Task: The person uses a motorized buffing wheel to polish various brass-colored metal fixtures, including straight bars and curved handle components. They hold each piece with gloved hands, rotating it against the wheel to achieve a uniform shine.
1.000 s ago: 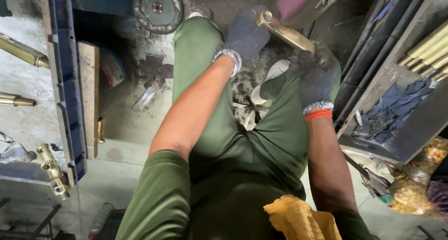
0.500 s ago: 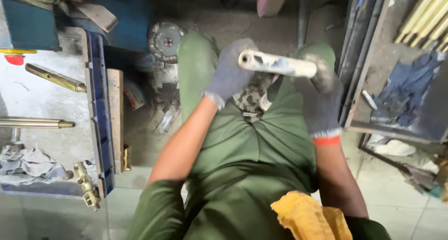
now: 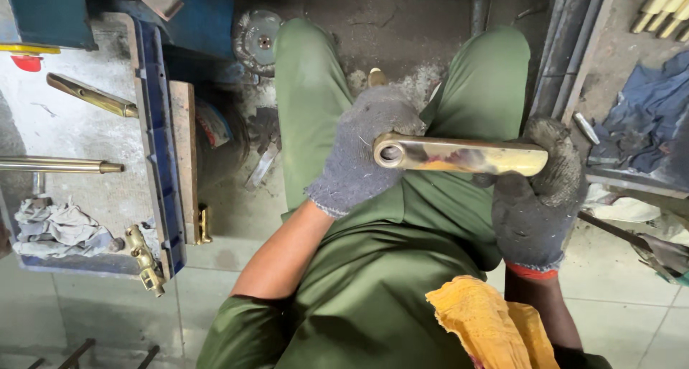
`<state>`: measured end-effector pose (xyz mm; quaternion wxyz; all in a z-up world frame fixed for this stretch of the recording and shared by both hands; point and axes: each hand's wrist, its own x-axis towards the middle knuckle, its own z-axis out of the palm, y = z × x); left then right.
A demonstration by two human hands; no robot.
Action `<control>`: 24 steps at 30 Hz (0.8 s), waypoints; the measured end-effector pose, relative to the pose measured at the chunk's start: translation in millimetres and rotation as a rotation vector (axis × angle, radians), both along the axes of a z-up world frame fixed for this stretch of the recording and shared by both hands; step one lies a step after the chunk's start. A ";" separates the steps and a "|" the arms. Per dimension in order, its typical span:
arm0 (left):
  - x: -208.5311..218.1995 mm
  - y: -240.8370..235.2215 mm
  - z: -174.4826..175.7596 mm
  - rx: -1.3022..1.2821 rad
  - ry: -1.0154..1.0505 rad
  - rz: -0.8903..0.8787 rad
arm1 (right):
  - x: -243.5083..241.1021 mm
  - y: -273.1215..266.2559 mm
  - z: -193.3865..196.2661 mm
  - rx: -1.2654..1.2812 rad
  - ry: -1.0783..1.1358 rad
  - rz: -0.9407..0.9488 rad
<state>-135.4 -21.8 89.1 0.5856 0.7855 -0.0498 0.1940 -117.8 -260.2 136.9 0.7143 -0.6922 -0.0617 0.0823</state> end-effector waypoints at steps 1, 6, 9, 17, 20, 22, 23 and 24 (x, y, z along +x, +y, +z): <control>0.3 -0.1 2.5 0.004 -0.010 0.005 | -0.1 -2.0 -1.6 -0.021 -0.016 0.000; 5.2 -1.0 11.5 -0.023 -0.030 -0.028 | 1.7 -9.4 -6.8 -0.129 -0.055 -0.021; 9.4 -2.2 14.1 -0.036 -0.049 -0.033 | 2.9 -8.9 -5.2 -0.095 -0.064 -0.024; -0.2 -7.9 33.6 0.025 -0.103 -0.094 | 6.4 -19.9 17.3 -0.658 -0.395 -0.004; -2.2 -8.5 42.8 0.123 -0.225 -0.135 | 4.4 -20.8 18.6 -0.409 -0.256 -0.060; -4.9 -7.9 48.3 0.151 -0.234 -0.160 | 3.3 -20.8 19.2 -0.187 -0.142 -0.073; -6.4 -7.7 50.4 0.167 -0.238 -0.171 | 3.5 -20.9 19.3 -0.221 -0.168 -0.069; -7.9 -7.3 51.8 0.188 -0.237 -0.177 | 4.4 -21.0 18.7 -0.252 -0.195 -0.062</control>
